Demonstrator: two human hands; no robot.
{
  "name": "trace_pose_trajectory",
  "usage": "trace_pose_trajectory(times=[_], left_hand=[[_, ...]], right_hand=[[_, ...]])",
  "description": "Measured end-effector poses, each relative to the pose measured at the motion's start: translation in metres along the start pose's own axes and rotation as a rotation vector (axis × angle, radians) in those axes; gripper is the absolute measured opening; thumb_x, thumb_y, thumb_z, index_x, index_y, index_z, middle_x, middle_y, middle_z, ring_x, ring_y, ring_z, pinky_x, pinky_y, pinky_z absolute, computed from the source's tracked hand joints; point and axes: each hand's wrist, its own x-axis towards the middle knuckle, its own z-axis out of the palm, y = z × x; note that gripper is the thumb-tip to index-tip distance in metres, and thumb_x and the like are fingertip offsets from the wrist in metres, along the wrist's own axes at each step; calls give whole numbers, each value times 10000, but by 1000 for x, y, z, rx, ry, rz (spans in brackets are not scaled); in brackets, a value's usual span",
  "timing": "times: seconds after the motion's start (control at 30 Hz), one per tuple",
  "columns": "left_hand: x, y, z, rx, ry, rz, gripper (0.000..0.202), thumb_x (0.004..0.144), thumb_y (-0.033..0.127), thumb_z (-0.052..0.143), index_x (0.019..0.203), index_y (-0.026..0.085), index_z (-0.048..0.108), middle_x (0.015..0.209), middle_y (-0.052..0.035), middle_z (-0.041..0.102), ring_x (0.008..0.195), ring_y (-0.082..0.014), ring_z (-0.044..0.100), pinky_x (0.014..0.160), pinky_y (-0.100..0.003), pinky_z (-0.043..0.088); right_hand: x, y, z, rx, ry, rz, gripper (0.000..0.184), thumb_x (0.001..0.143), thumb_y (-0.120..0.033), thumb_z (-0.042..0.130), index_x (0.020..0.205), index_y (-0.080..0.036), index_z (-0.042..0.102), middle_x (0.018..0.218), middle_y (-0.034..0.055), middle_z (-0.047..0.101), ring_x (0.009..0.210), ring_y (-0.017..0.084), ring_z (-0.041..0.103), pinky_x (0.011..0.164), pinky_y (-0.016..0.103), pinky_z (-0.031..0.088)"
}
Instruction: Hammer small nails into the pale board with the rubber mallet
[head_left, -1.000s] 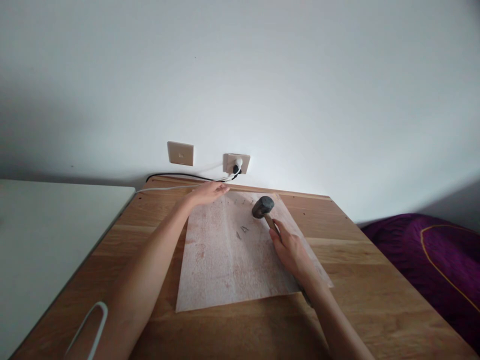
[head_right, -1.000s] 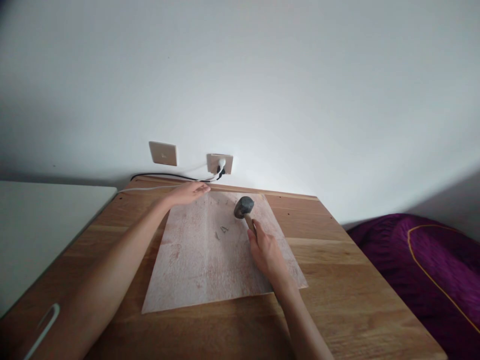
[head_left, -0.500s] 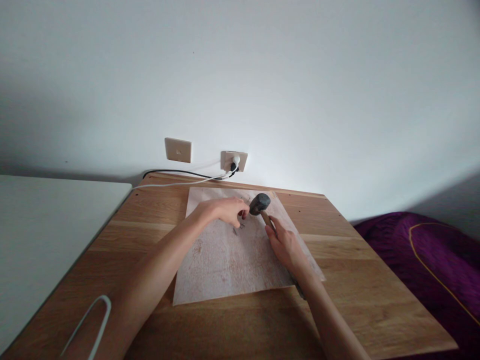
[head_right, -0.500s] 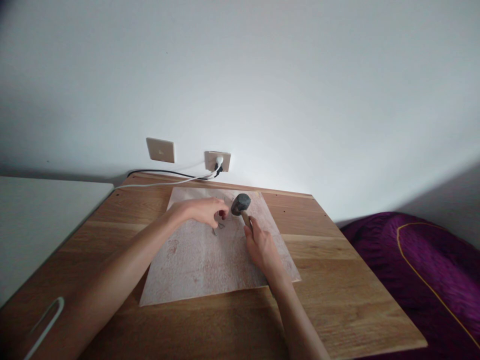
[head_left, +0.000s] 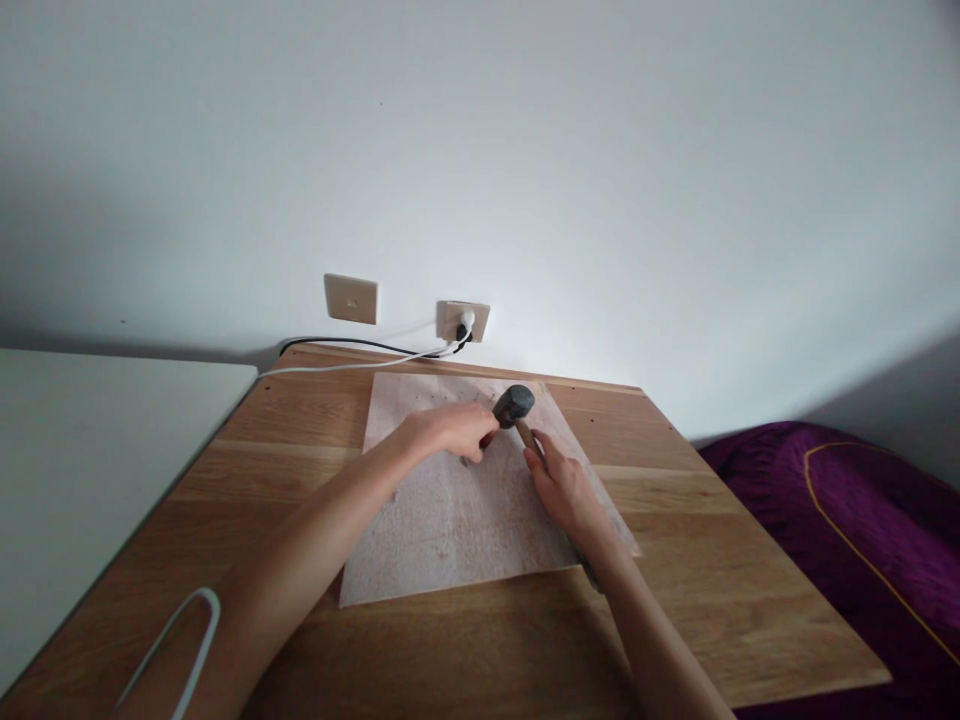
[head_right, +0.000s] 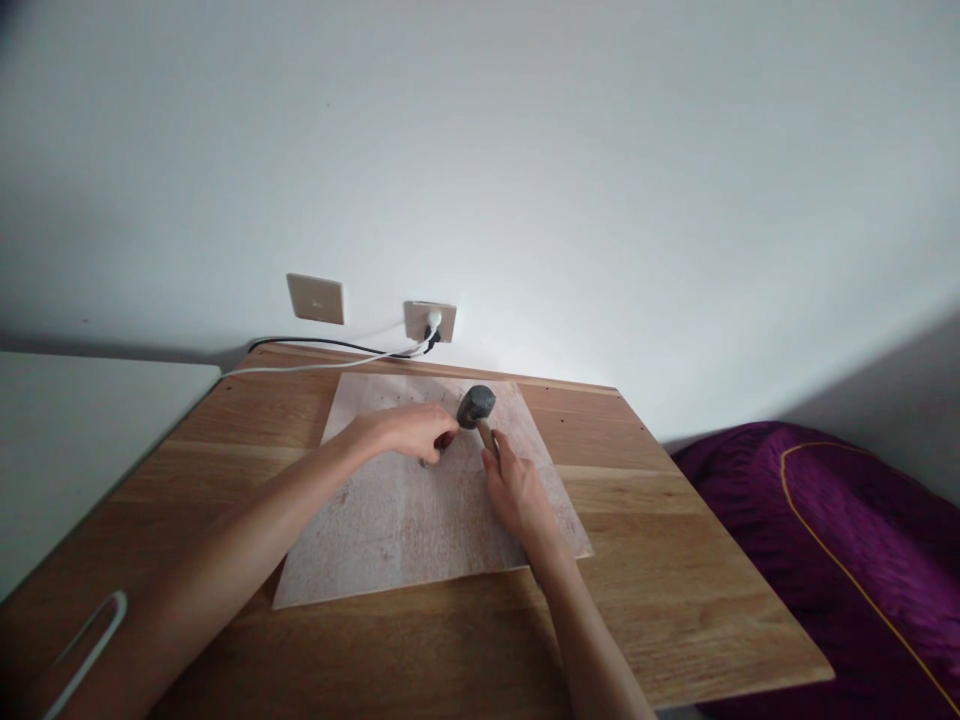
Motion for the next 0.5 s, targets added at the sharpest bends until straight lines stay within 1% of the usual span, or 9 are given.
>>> trace_pose_trajectory(times=[0.1,0.2,0.3,0.4,0.43,0.5], left_hand=[[0,-3,-1,-64,7,20,167,718,96,715,847,200,735,860,-24,750,784,-192,670,655,-279,453],[-2,-20,-4,-209,75,39,248,725,73,691,934,197,746,845,-2,752,757,-162,673,662,-252,458],[-9,-53,-9,-327,236,8,264,750,91,660,970,198,759,854,2,761,765,-156,690,699,-242,480],[-17,-85,-11,-371,471,-111,243,777,118,641,973,187,766,866,-15,768,806,-169,707,742,-248,506],[-19,-93,-9,-394,538,-141,231,792,130,637,974,185,767,862,-20,769,812,-170,711,748,-248,516],[-20,-102,-5,-432,620,-173,204,822,159,643,980,184,770,872,-30,778,823,-172,717,765,-252,533]], right_hand=[[0,1,1,-9,-6,1,466,1075,-319,405,1467,-132,573,1154,186,790,1080,332,760,860,361,557],[0,1,1,-22,4,0,456,1070,-315,412,1456,-149,586,1137,170,797,1063,320,764,850,351,556],[-1,-1,-1,-18,7,-1,458,1071,-319,406,1456,-155,591,1107,164,803,1050,320,766,844,350,555],[-2,-2,-2,-18,1,6,463,1071,-320,403,1460,-150,587,1102,166,803,1052,325,764,847,354,551],[-2,-2,-2,-17,2,6,460,1070,-318,406,1460,-155,588,1105,162,803,1054,322,764,849,351,550],[-2,-2,-2,-11,7,3,454,1069,-314,412,1458,-164,590,1105,152,805,1051,314,764,848,345,548]])
